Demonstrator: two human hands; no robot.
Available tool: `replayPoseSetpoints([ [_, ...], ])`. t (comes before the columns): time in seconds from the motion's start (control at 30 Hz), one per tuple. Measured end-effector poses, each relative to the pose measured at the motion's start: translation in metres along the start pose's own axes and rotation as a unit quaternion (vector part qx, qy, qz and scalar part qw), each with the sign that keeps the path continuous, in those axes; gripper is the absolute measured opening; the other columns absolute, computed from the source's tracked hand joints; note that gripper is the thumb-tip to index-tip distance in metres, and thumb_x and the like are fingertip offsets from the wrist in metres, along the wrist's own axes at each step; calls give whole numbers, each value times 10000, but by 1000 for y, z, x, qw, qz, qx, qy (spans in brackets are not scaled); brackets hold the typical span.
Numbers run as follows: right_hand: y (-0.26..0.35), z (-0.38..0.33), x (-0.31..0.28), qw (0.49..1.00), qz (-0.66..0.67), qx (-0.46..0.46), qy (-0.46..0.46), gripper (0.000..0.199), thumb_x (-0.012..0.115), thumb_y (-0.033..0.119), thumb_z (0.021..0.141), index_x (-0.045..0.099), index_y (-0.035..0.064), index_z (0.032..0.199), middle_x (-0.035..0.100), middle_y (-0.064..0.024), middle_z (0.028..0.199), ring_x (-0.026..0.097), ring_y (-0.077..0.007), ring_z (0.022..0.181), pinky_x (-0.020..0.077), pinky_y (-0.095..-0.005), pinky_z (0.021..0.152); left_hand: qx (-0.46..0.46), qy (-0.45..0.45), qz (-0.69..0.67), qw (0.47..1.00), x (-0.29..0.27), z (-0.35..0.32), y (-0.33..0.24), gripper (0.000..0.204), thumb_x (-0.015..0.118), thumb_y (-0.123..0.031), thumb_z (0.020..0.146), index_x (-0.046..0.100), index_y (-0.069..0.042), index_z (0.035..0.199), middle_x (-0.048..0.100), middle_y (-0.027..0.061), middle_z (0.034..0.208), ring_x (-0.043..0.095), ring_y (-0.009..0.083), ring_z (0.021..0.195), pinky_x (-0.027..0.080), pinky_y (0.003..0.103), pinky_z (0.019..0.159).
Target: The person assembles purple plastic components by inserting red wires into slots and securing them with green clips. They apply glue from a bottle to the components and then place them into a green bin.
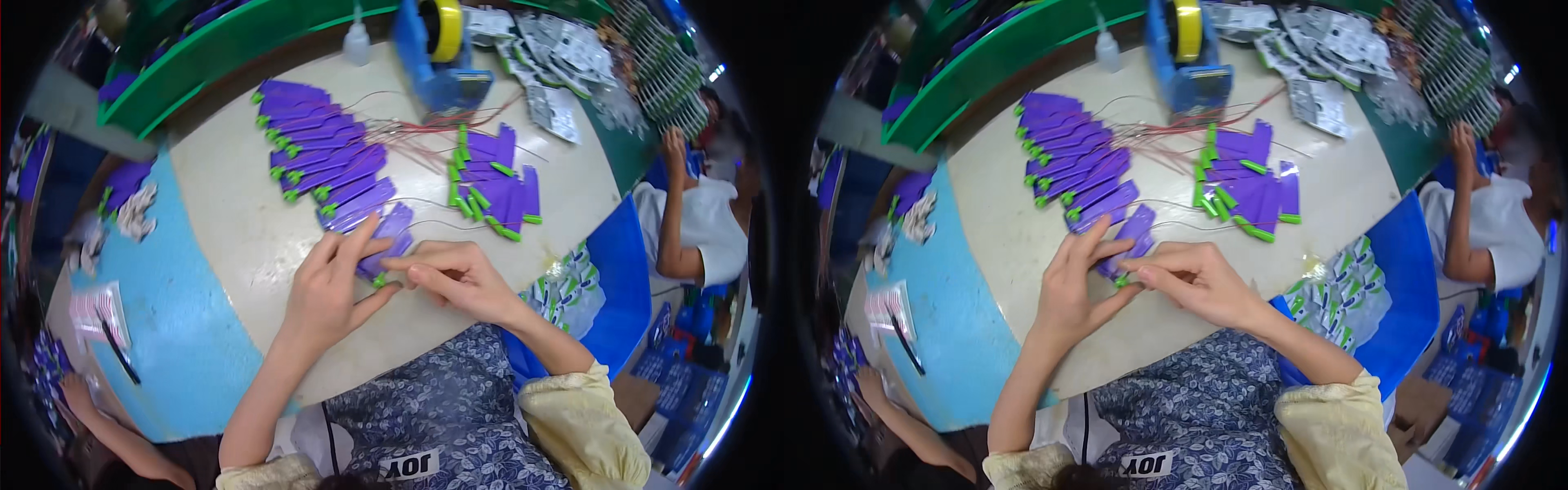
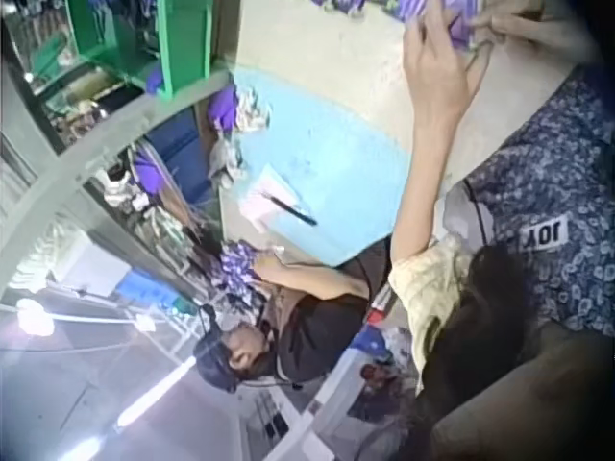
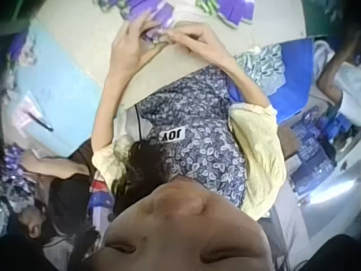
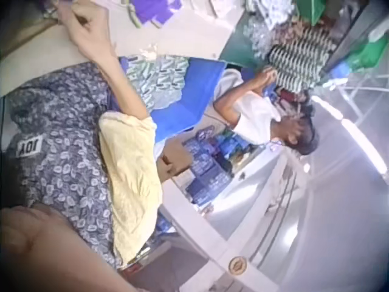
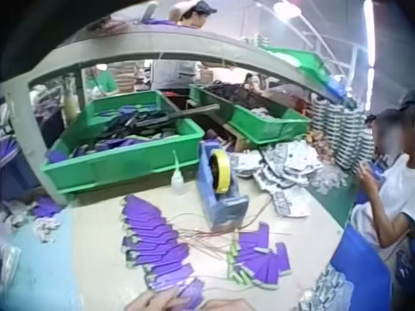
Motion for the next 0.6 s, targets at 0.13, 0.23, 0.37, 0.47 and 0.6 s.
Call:
replayPoseSetpoints([
  [0.13, 10, 6, 3, 996, -78, -24, -19, 265, 638, 158, 978, 736, 58, 1203, 631, -41, 798, 502, -94, 580, 390, -272, 516, -1, -14, -9, 1000, -1, -5, 0, 860, 865, -167, 693, 472, -10, 1441, 731, 66, 1119, 618, 242, 936, 534, 362, 793],
  [0.23, 20, 6, -1, 972, -215, -77, -55, 245, 684, 95, 909, 751, 38, 1138, 664, -113, 777, 545, -175, 542, 411, -331, 507, 24, -36, 15, 999, -2, -6, -12, 674, 853, -152, 705, 572, 0, 1299, 694, 81, 1103, 622, 254, 910, 537, 365, 765],
  [0.37, 36, 2, 2, 944, -291, -131, -81, 219, 687, 76, 889, 749, 21, 1092, 667, -137, 758, 590, -228, 525, 441, -347, 494, 39, -96, 71, 992, 3, -20, -21, 453, 834, -117, 693, 673, -11, 1103, 635, 134, 1061, 625, 279, 892, 537, 360, 710],
  [0.47, 45, -1, -17, 889, -390, -170, -166, 176, 692, 62, 891, 738, -2, 1048, 663, -123, 747, 612, -204, 540, 452, -320, 489, 37, -87, 96, 991, 7, -22, -22, 444, 825, -99, 688, 687, -17, 1102, 615, 156, 1081, 613, 289, 908, 528, 353, 710],
  [0.6, 65, 3, -62, 886, -308, -167, -303, 141, 715, 18, 875, 720, -20, 1010, 647, -85, 726, 612, -153, 545, 455, -288, 486, -54, 23, 102, 993, 14, -8, -16, 430, 804, -67, 718, 703, -32, 1135, 592, 162, 1154, 576, 312, 1015, 505, 366, 806],
])
Point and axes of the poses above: each hand's wrist, its own z-axis towards the middle knuckle, its own x-axis out of the palm, y = z × x, the point moved 9 cm from there along z, towards the middle knuckle
